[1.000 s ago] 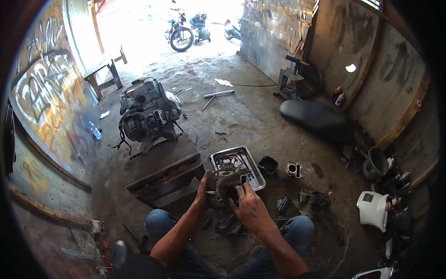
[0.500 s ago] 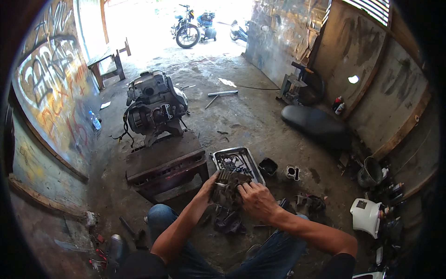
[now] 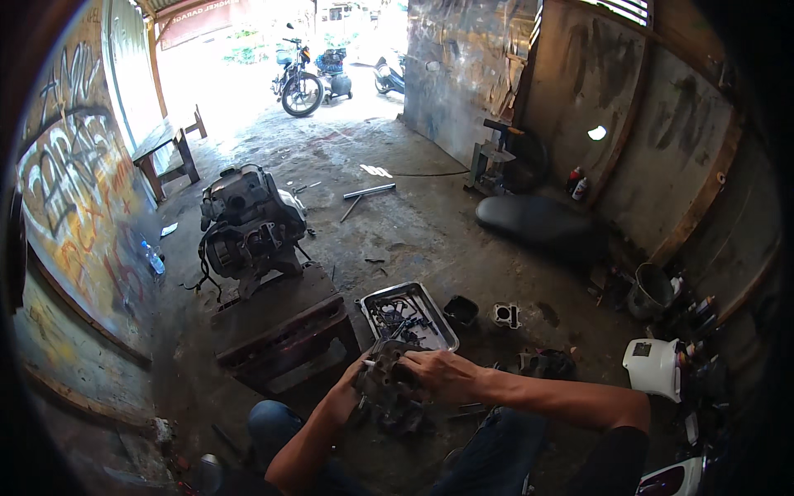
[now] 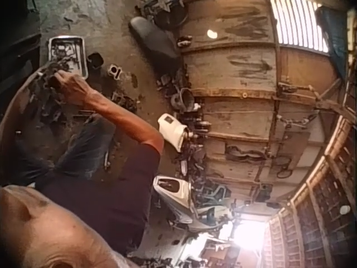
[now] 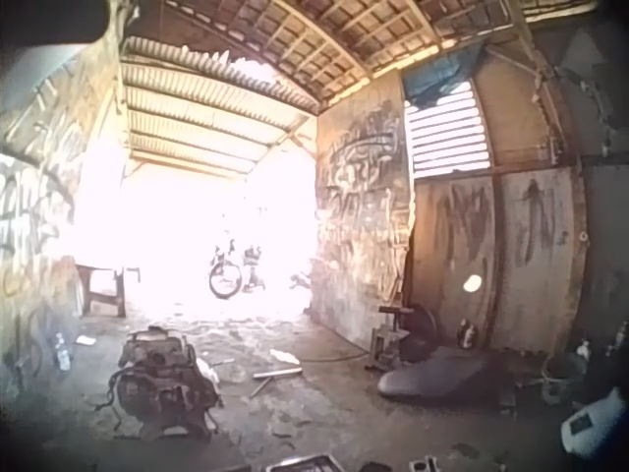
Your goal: Dismantling a cylinder head and inspecting components from a motorcycle engine.
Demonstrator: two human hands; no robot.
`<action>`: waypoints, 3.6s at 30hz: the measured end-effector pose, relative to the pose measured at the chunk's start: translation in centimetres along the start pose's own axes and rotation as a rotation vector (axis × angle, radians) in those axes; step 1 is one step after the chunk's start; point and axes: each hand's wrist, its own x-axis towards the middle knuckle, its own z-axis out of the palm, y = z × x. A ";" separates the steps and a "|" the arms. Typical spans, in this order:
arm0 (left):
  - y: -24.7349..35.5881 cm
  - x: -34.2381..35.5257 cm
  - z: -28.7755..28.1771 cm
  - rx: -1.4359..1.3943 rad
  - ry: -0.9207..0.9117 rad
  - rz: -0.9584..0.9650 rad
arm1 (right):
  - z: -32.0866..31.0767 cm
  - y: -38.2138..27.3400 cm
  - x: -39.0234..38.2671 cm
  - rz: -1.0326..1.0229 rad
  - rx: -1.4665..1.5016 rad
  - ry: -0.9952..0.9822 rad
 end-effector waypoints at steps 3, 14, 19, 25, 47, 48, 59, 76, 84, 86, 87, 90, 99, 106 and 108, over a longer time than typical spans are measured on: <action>-3.5 1.2 -3.1 -0.429 -0.086 -0.184 | 0.0 0.3 0.2 -0.066 0.035 -0.042; -3.0 2.1 -2.3 -0.394 0.066 -0.209 | -2.1 0.7 1.0 -0.003 0.032 0.084; 5.7 2.5 -0.6 -0.171 0.237 -0.437 | -1.8 1.3 -0.3 0.219 0.184 0.324; 5.4 2.2 -3.1 0.555 0.198 0.193 | 3.6 0.1 -0.9 0.547 1.275 0.956; 3.8 0.0 4.4 -0.041 0.179 -0.129 | 4.6 -2.9 -2.6 0.418 1.023 0.707; 3.9 0.0 4.4 -0.052 0.169 -0.137 | 4.8 -2.9 -2.6 0.459 1.087 0.718; 4.1 0.0 4.6 -0.133 0.249 -0.209 | 5.6 -2.9 -2.6 0.463 0.836 0.709; 3.9 0.5 5.3 -0.210 0.318 -0.236 | 6.6 -3.3 -1.5 0.674 1.872 0.862; 2.3 0.6 4.9 -0.322 0.231 -0.203 | 6.6 -2.4 -2.3 0.608 1.557 0.836; 2.0 0.6 5.0 -0.397 0.245 -0.193 | 6.3 -2.4 -2.2 0.609 1.400 0.776; 1.8 0.7 5.0 -0.412 0.275 -0.189 | 6.2 -2.5 -1.9 0.575 1.526 0.839; 1.5 0.7 4.8 -0.451 0.317 -0.191 | 5.5 -3.2 -1.3 0.562 1.665 0.923; 2.5 0.5 5.7 -0.469 0.275 -0.179 | 5.1 -2.8 -1.3 0.585 1.693 0.962; 1.5 0.0 4.6 -0.313 0.191 -0.057 | 5.1 -2.9 -2.7 0.542 0.617 0.782; 1.3 0.1 3.9 -0.197 0.210 0.004 | 5.4 -2.3 -2.5 0.701 0.911 0.825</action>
